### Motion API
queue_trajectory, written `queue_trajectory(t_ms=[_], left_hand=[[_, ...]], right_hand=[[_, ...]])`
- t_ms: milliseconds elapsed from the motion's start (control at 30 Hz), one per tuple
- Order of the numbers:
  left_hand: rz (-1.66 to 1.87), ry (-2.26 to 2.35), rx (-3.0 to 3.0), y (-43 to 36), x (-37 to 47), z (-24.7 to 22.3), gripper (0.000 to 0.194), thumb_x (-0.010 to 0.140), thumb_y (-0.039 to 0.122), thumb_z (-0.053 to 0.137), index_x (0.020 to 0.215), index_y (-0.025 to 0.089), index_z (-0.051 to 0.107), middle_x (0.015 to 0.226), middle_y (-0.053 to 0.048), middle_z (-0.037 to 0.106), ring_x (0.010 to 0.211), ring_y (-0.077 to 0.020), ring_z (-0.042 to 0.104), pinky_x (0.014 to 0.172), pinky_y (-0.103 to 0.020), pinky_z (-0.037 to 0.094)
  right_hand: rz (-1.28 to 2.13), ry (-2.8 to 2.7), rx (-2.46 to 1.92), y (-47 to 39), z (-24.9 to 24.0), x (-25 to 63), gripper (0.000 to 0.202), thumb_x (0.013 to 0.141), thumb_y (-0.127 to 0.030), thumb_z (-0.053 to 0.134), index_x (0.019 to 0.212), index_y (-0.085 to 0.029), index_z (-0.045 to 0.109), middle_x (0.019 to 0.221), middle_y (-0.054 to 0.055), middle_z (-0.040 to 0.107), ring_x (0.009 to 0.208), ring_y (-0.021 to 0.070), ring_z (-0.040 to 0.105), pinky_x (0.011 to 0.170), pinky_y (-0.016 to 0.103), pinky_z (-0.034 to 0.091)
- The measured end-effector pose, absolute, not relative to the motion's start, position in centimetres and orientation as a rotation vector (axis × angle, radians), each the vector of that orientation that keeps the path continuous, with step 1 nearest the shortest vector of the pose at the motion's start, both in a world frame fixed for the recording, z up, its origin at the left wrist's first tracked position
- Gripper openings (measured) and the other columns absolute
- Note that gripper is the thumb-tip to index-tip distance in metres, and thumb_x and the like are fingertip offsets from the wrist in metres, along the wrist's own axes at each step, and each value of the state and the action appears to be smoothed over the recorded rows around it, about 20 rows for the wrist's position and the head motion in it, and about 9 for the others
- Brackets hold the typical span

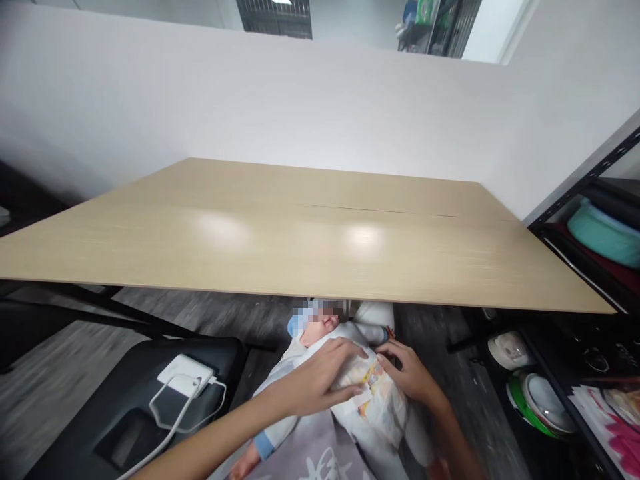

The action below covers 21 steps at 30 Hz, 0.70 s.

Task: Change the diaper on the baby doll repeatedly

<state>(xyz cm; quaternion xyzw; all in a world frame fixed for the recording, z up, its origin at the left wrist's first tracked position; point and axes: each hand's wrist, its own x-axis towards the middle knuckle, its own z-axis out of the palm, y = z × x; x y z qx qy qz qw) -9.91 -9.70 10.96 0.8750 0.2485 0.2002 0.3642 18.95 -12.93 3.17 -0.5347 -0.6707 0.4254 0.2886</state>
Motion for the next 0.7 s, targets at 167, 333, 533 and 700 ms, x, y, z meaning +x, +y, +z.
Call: queue_trajectory(t_ms=[167, 333, 533, 700], left_hand=[[0.432, 0.573, 2.233, -7.8, -7.7, 10.1, 0.042, 0.101, 0.05, 0.073, 0.133, 0.023, 0.066, 0.128, -0.011, 0.072, 0.118, -0.0281, 0.064, 0.107, -0.041, 0.048], [0.445, 0.587, 2.187, -8.4, -8.1, 10.1, 0.033, 0.1, 0.049, 0.075, 0.121, 0.024, 0.074, 0.122, -0.009, 0.075, 0.115, -0.0262, 0.064, 0.108, -0.04, 0.046], [0.414, 0.538, 2.108, -8.4, -8.0, 10.2, 0.023, 0.101, 0.044, 0.075, 0.112, 0.023, 0.075, 0.126, -0.006, 0.08, 0.117, -0.0232, 0.064, 0.111, -0.038, 0.043], [0.43, 0.577, 2.106, -8.5, -8.1, 10.1, 0.02, 0.099, 0.042, 0.078, 0.106, 0.023, 0.075, 0.12, -0.002, 0.082, 0.108, -0.0213, 0.062, 0.113, -0.04, 0.038]], right_hand=[[1.054, -1.916, -1.461, -13.6, 5.8, 19.0, 0.033, 0.102, -0.051, 0.066, 0.108, -0.02, 0.077, 0.101, 0.006, 0.074, 0.093, 0.0241, 0.069, 0.084, 0.035, 0.054], [0.954, -1.858, -1.478, -13.7, 5.5, 18.8, 0.034, 0.107, -0.046, 0.058, 0.116, -0.02, 0.078, 0.101, 0.009, 0.078, 0.094, 0.0255, 0.073, 0.088, 0.038, 0.057], [0.836, -1.73, -1.535, -12.1, 3.0, 20.2, 0.044, 0.103, -0.055, 0.061, 0.117, -0.018, 0.08, 0.093, 0.01, 0.081, 0.085, 0.0264, 0.075, 0.082, 0.04, 0.06], [0.703, -1.594, -1.589, -11.6, 2.2, 20.4, 0.045, 0.104, -0.057, 0.06, 0.112, -0.017, 0.079, 0.106, 0.015, 0.082, 0.096, 0.0296, 0.076, 0.09, 0.044, 0.061]])
